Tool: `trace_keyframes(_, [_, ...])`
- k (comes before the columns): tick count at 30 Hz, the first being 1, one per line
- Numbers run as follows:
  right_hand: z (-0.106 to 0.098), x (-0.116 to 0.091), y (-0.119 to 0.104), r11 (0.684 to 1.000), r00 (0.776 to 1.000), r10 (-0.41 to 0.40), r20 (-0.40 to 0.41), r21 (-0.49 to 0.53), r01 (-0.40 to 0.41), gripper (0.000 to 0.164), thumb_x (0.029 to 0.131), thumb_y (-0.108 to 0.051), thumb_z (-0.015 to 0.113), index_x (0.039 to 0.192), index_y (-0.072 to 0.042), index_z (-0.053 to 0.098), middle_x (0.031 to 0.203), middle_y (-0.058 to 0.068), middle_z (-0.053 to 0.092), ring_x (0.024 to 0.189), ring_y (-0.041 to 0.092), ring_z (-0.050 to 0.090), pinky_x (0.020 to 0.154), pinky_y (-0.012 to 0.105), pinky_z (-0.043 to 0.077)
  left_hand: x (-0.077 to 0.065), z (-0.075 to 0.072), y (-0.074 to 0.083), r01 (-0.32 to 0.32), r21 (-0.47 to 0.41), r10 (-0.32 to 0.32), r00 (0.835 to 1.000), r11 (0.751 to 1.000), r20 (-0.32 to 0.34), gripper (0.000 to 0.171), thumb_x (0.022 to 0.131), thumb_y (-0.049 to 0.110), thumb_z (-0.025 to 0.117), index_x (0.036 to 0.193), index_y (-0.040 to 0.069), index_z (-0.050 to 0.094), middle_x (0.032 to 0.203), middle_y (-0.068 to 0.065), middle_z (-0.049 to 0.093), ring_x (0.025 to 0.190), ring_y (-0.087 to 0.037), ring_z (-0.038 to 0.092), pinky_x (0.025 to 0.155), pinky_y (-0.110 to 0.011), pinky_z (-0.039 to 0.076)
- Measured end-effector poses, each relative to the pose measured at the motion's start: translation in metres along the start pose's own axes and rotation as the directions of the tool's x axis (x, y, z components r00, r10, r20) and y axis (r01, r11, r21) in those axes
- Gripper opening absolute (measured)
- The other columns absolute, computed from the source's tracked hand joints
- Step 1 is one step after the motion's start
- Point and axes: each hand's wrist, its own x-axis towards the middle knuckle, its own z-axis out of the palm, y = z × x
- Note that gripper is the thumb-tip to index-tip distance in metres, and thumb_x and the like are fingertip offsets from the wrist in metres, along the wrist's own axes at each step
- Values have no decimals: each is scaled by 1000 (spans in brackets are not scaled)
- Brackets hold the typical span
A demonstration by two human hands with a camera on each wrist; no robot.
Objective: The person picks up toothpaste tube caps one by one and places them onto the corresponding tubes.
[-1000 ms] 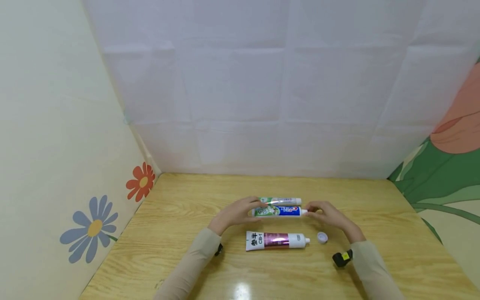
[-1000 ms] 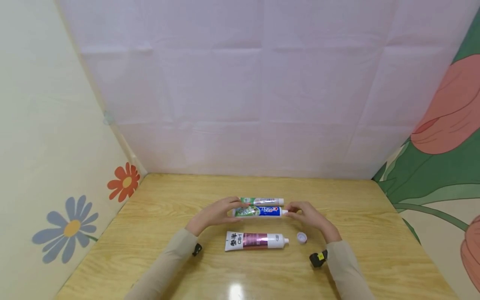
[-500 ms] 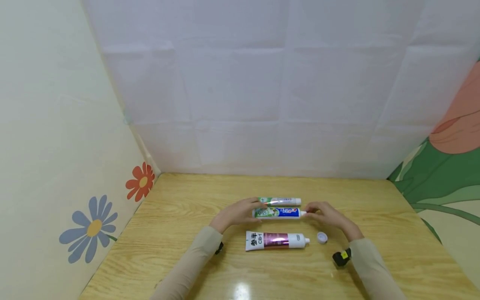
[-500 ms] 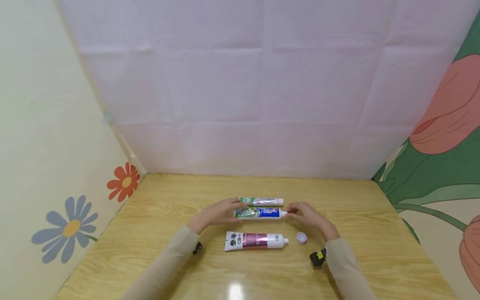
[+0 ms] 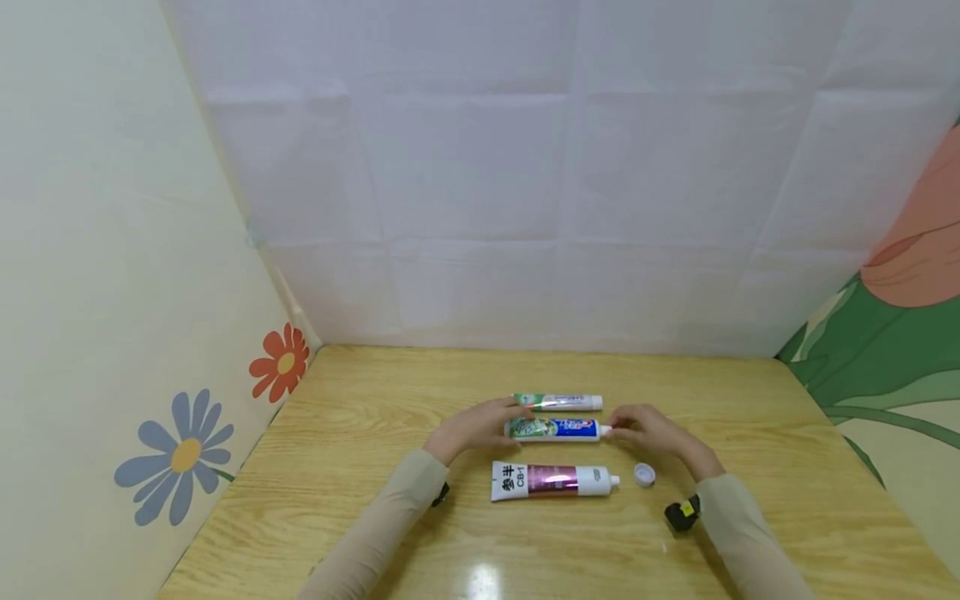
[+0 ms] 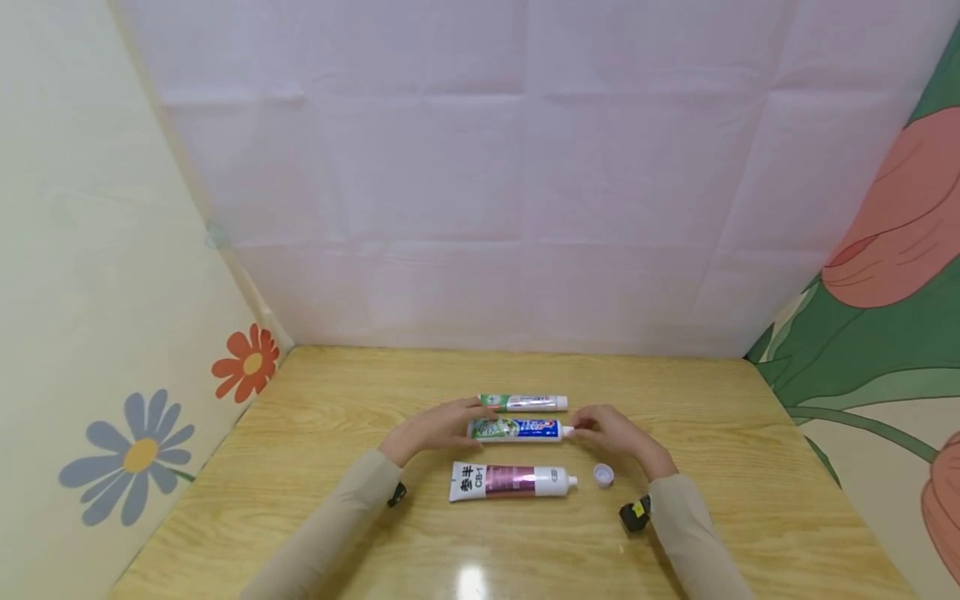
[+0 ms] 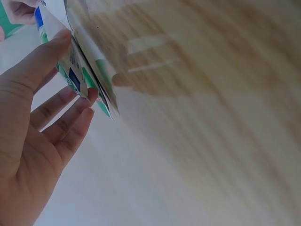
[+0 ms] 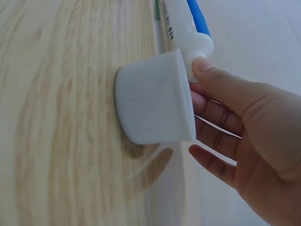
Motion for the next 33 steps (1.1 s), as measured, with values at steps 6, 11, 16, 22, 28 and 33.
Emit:
trace_keyframes(6, [1, 0, -1, 1000, 1000, -14, 5, -20, 14, 11, 90, -18, 60, 95, -9, 65, 88, -3, 65, 80, 7, 57, 73, 24, 49, 1, 2, 0, -2, 9, 2, 1000, 1000, 8, 56, 85, 35, 65, 135, 24, 45, 137, -1, 46, 116, -16, 51, 100, -31, 42])
trace_keyframes(11, [1, 0, 0, 1000, 1000, -24, 12, -18, 25, 10, 90, -16, 60, 94, -9, 65, 87, -2, 64, 79, 7, 57, 72, 24, 49, 2, 1, 3, -3, 12, 3, 1000, 1000, 24, 55, 84, 33, 67, 134, 22, 47, 134, -2, 48, 110, -15, 54, 97, -30, 44])
trace_keyframes(16, [1, -1, 0, 1000, 1000, 13, 17, -9, -13, 10, 91, -19, 59, 95, -11, 65, 87, -4, 63, 79, 7, 56, 72, 23, 49, 3, 3, 3, 9, 36, -10, 999, 999, 32, 55, 84, 35, 67, 134, 22, 47, 130, -1, 51, 104, -13, 55, 96, -28, 44])
trace_keyframes(22, [3, -1, 1, 997, 997, 71, 22, 16, -71, 12, 92, -25, 58, 95, -14, 63, 86, -6, 61, 78, 8, 55, 71, 23, 48, 2, 4, 4, 18, 40, -20, 999, 999, 35, 57, 84, 36, 67, 135, 22, 47, 133, -2, 49, 109, -14, 53, 98, -29, 43])
trace_keyframes(28, [4, -1, 3, 997, 997, 69, 25, 42, -70, 16, 92, -28, 57, 96, -14, 63, 85, -5, 60, 77, 8, 54, 69, 23, 47, 0, 4, 4, 36, 26, -37, 999, 999, 33, 60, 83, 39, 65, 137, 24, 44, 138, -3, 45, 116, -18, 51, 100, -33, 42])
trace_keyframes(33, [4, -4, 4, 997, 998, 52, 27, 62, -53, 18, 92, -27, 57, 101, -12, 63, 86, -3, 60, 76, 7, 53, 67, 23, 47, -2, 4, 3, 38, 23, -39, 999, 999, 29, 59, 85, 44, 62, 138, 24, 42, 141, -5, 42, 123, -21, 47, 102, -37, 40])
